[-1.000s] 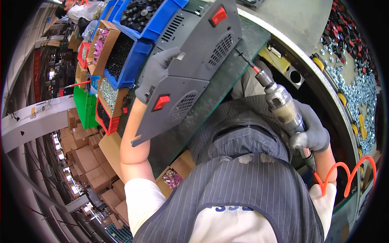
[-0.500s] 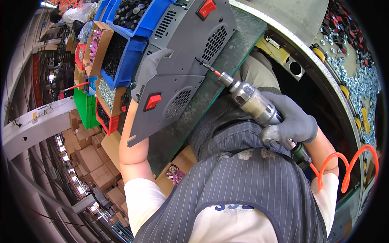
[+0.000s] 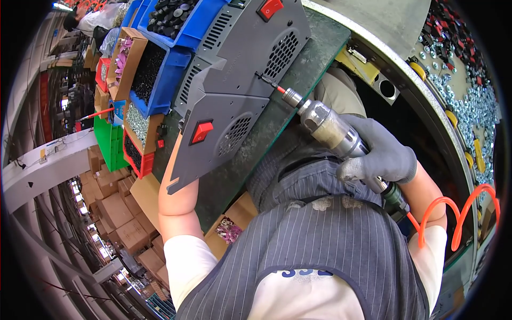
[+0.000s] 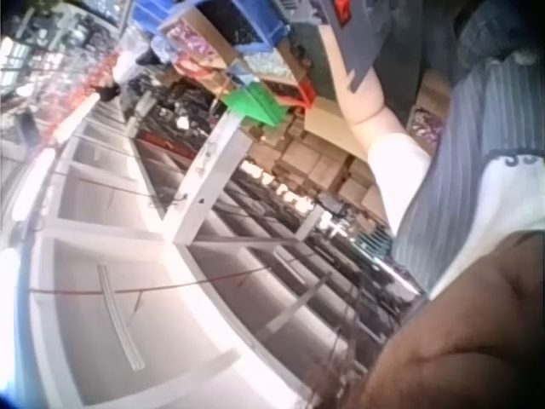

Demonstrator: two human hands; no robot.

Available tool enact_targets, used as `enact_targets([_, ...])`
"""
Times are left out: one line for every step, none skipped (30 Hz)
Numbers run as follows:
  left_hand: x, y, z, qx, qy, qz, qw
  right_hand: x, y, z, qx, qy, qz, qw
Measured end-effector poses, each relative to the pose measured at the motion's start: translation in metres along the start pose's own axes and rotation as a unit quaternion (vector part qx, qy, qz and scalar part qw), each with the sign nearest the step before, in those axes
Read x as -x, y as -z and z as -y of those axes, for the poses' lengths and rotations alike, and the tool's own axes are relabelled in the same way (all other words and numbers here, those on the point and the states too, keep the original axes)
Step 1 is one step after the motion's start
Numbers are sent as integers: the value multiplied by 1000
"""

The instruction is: The recorder uses a pneumatic screwdriver to fasten screws onto a metal electronics housing, installs components, and organizes parts on a factory assembly line.

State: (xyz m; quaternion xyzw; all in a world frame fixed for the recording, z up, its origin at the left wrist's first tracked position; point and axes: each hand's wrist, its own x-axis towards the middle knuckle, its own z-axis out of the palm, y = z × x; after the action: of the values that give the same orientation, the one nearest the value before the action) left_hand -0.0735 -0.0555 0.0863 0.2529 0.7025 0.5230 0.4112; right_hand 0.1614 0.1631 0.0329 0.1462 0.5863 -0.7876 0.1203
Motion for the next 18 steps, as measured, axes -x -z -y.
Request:
enact_targets([5, -1, -1, 18, 6, -6, 1000, 0, 0, -2, 0, 0, 0, 1000])
enact_targets([9, -3, -2, 37, 13, -10, 999, -2, 1, -7, -22, 33, 6, 999])
enact_targets([10, -7, -1, 55, 19, -13, 998, -3, 2, -9, -45, 65, 11, 997])
enact_targets([12, -9, -2, 74, 26, -17, 997, -2, 3, -7, -45, 65, 9, 997])
enact_targets([16, -10, -3, 91, 34, -23, 995, -2, 4, -2, -56, 29, 25, 998])
enact_targets([20, -12, -5, 109, 42, -30, 993, -2, 4, 3, -65, -6, 39, 997])
enact_targets([26, -9, -8, 126, 49, -36, 990, -2, 4, 7, -67, -6, 40, 997])
enact_targets([27, -11, -8, 145, 56, -38, 987, -3, 5, 11, -39, 2, 37, 999])
enact_targets([30, -12, -8, 164, 63, -39, 984, -3, 6, 13, -10, 9, 33, 999])
enact_targets([32, -18, -7, 183, 69, -40, 980, -1, 7, 13, -10, 8, 28, 1000])
enact_targets([35, -19, -8, 202, 72, -46, 976, 1, 7, 15, -7, 10, 17, 1000])
enact_targets([38, -21, -8, 220, 75, -52, 971, 2, 6, 15, -6, 12, 7, 1000])
enact_targets([-61, -2, -19, 235, 63, -90, 966, 0, -6, 23, 7, 24, 40, 999])
enact_targets([-72, -6, -19, 256, 68, -83, 961, 6, 1, 17, 37, 51, 22, 998])
enact_targets([-78, -4, -19, 257, 62, -78, 961, 9, 4, 11, 69, 83, 13, 994])
enact_targets([-85, 2, -17, 275, 73, -85, 955, 14, 4, 8, 57, 91, -8, 994])
enact_targets([-84, 11, -16, 290, 83, -99, 948, 18, 8, 4, 43, 58, 7, 997])
enact_targets([-80, 21, -14, 335, 86, -17, 938, 19, 8, 3, 19, 61, 20, 998])
